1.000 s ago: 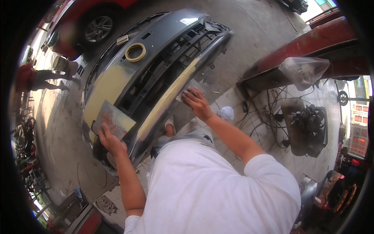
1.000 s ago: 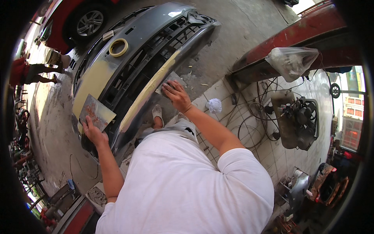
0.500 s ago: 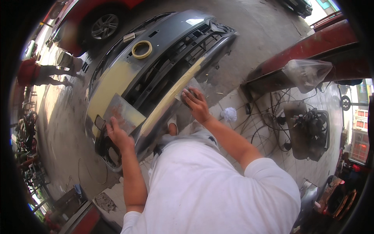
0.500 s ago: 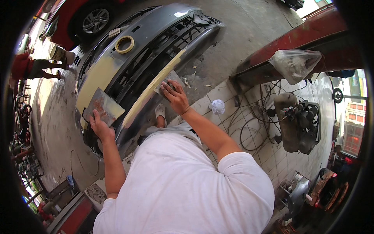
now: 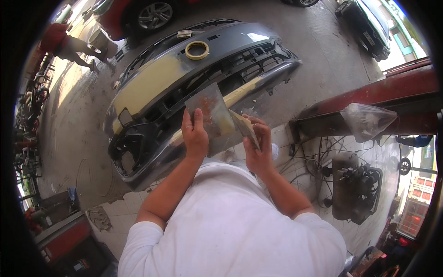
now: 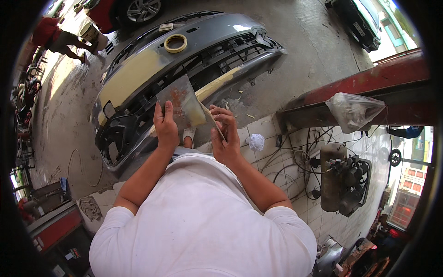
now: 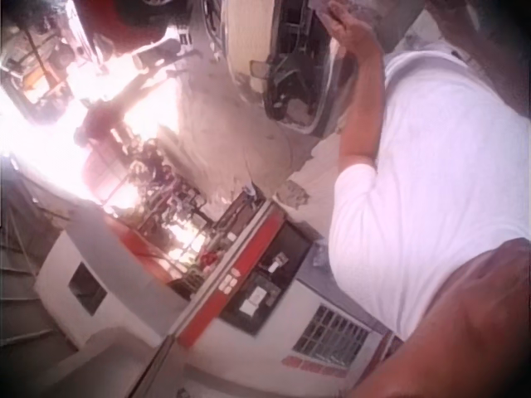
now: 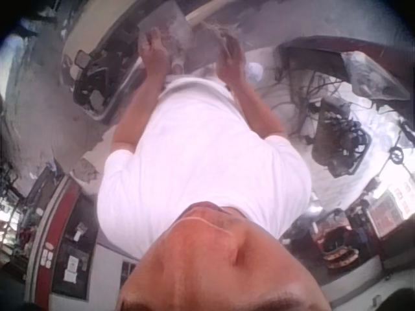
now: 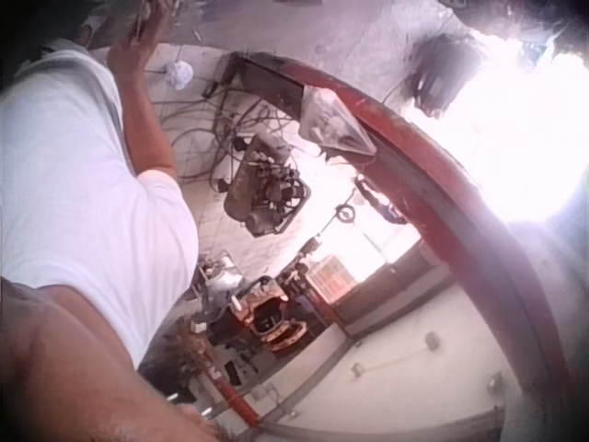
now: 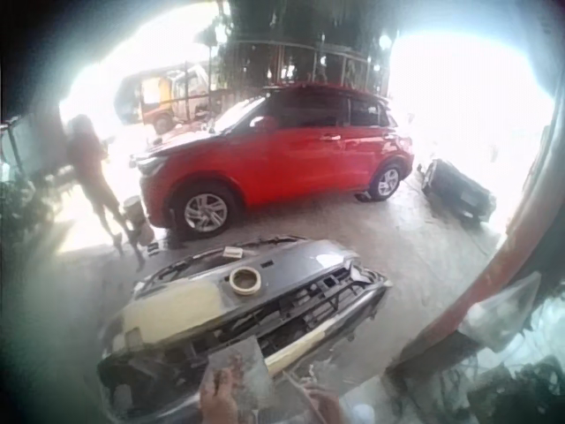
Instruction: The person mixes body filler on a metal plate, then applies it to a detached car bumper using a spreader. They smooth the filler along the bumper's edge and scrape off excess material.
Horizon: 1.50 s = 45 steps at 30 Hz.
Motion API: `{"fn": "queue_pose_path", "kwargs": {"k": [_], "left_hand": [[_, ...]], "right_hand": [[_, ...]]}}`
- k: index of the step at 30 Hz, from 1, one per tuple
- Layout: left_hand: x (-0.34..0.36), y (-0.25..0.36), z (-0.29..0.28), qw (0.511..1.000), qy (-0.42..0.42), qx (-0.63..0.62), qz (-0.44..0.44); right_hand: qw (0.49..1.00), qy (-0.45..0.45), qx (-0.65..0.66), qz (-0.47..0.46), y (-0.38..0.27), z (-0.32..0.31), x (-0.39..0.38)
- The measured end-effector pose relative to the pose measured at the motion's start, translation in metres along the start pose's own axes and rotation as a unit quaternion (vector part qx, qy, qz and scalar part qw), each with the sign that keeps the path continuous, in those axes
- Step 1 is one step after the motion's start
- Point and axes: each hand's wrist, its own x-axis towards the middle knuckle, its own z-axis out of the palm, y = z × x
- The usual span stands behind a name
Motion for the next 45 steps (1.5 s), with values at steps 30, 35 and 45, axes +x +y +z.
{"fn": "queue_pose_path", "kwargs": {"k": [30, 35, 45], "left_hand": [[-0.014, 0.019, 0.054, 0.928, -0.040, 0.229, 0.291], [0.022, 0.071, 0.040, 0.930, 0.065, 0.206, 0.298], [0.007, 0.029, -0.032, 0.981, 0.091, 0.155, 0.079]], "right_hand": [[0.905, -0.186, -0.374, -0.084, 0.028, -0.072, -0.008], [0.972, 0.011, -0.170, 0.162, 0.113, -0.097, 0.045], [0.890, 0.026, -0.451, -0.055, 0.188, -0.021, -0.001]]}}
